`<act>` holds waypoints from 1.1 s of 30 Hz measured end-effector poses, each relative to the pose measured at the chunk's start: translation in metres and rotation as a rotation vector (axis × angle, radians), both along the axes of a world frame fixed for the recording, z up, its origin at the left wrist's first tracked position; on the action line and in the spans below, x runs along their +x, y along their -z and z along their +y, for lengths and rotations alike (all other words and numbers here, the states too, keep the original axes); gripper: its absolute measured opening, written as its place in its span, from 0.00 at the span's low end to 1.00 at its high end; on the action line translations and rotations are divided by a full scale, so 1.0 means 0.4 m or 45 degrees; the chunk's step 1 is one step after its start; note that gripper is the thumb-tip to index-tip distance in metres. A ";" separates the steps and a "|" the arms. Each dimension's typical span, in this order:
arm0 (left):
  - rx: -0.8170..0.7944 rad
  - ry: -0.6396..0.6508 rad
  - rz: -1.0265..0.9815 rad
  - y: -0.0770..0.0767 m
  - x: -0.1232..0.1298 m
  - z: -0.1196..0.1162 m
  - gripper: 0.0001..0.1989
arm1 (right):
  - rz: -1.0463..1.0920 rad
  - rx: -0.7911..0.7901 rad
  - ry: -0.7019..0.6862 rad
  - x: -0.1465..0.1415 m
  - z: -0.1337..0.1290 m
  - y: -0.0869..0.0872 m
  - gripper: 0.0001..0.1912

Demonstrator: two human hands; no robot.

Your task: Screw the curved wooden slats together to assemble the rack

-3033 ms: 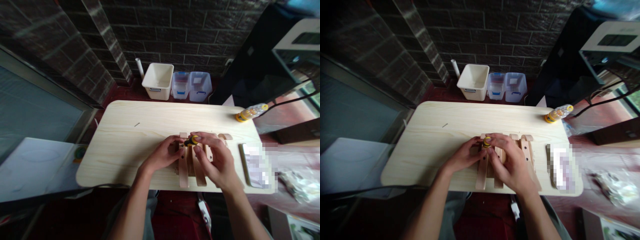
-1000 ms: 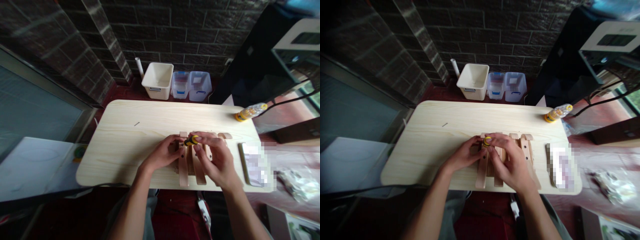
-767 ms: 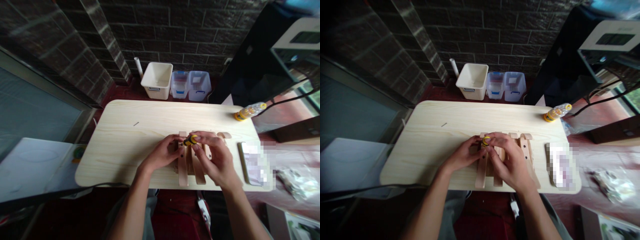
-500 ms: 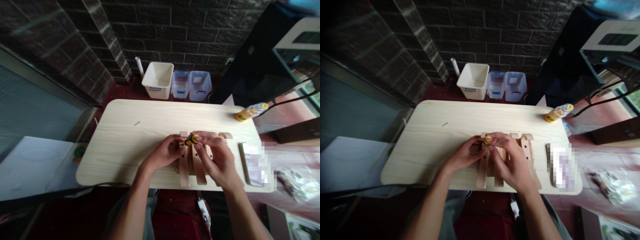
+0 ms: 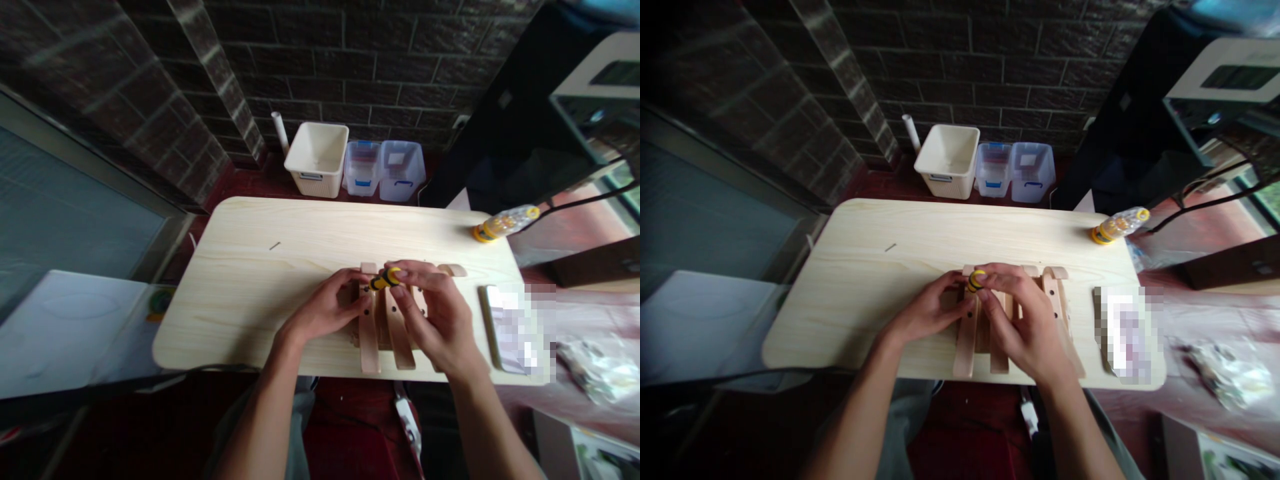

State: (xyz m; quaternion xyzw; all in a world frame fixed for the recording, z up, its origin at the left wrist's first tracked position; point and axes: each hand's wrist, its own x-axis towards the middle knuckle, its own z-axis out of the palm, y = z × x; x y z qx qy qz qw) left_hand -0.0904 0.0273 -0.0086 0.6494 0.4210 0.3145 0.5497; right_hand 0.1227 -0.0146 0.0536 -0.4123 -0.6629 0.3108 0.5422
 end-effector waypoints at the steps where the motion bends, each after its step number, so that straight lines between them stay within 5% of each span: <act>1: 0.004 0.005 0.004 -0.001 -0.001 0.000 0.17 | -0.009 0.004 -0.003 0.000 0.000 0.000 0.19; 13: 0.025 -0.004 0.005 -0.001 0.000 0.000 0.20 | -0.330 0.018 -0.050 0.016 -0.001 -0.039 0.23; 22: 0.009 -0.019 -0.025 -0.007 0.004 -0.002 0.19 | -0.342 0.025 -0.002 0.008 0.001 -0.002 0.25; 33: 0.015 -0.006 -0.036 -0.005 0.001 -0.001 0.19 | -0.437 0.110 0.006 0.007 0.004 -0.008 0.31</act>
